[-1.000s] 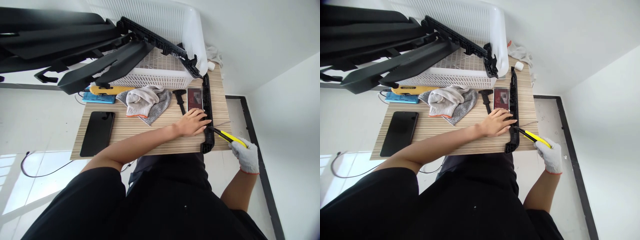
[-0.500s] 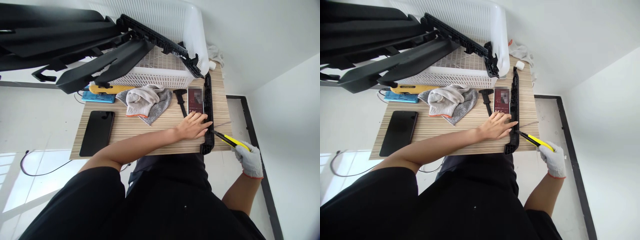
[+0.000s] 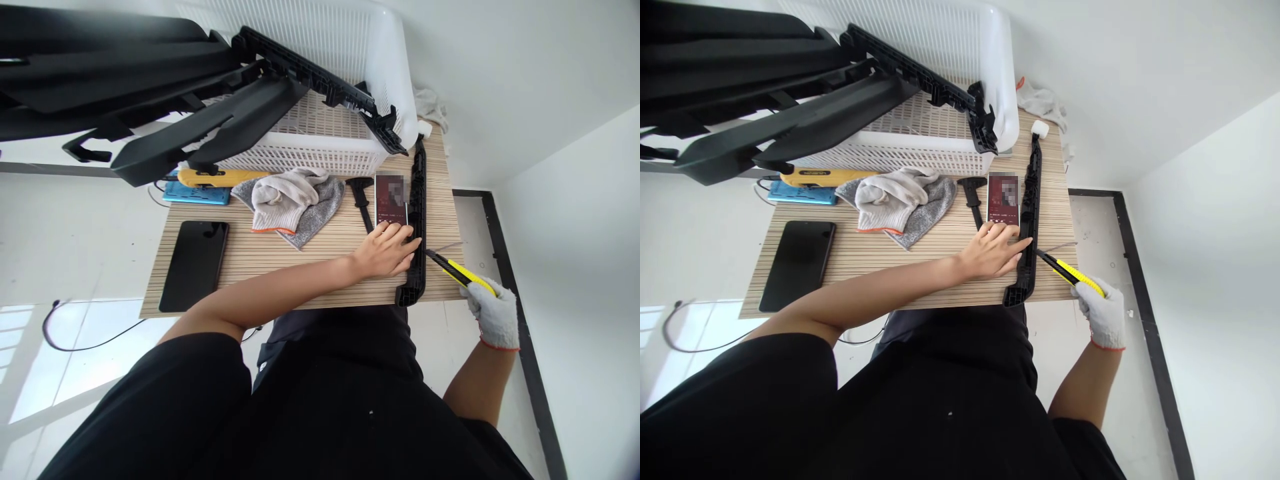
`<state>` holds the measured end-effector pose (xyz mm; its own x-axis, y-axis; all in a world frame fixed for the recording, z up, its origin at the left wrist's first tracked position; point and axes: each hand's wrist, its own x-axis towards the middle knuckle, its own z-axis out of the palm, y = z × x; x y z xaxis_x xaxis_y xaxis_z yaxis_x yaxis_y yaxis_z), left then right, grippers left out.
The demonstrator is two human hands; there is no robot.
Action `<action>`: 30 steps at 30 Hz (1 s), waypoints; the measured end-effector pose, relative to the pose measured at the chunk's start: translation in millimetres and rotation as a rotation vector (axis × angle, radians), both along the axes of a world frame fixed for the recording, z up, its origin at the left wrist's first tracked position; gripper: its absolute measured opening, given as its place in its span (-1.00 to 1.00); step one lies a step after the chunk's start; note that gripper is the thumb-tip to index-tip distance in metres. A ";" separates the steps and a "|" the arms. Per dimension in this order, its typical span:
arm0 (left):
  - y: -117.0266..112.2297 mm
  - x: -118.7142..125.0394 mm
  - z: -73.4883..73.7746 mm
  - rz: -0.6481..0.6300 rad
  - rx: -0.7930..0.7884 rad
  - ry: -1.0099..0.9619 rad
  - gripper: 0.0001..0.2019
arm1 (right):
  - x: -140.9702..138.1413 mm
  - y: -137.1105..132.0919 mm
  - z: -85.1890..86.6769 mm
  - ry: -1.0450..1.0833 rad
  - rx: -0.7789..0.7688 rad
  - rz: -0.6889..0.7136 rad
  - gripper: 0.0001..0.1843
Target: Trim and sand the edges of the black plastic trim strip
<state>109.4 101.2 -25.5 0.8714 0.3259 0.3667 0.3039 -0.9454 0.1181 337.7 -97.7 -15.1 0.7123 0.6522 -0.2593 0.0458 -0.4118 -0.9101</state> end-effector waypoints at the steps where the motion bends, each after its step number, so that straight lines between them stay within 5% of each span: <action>1: 0.2 -0.1 -0.2 -0.005 0.001 -0.004 -0.57 | 0.1 -0.1 0.5 0.002 0.000 0.012 -0.68; 15: 2.0 0.1 -4.0 -0.008 0.028 -0.031 -0.58 | -3.2 4.1 2.6 -0.033 -0.031 0.018 -0.73; 21: -0.7 -3.3 2.5 -0.038 0.042 -0.058 -0.57 | -22.7 36.2 15.7 -0.246 0.153 -0.130 -0.54; 26: -11.2 -13.9 21.9 -0.188 0.054 0.020 -0.64 | -25.8 81.8 26.8 -0.823 -0.083 0.135 -0.44; 30: -13.1 -31.0 31.9 -0.302 0.032 0.063 -0.74 | -24.5 117.3 30.7 -1.023 -0.320 0.306 -0.39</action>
<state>78.4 88.1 6.4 0.9485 0.0373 0.3147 0.0139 -0.9970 0.0762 313.1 19.6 15.6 0.5071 0.8447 0.1710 0.8531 -0.4637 -0.2394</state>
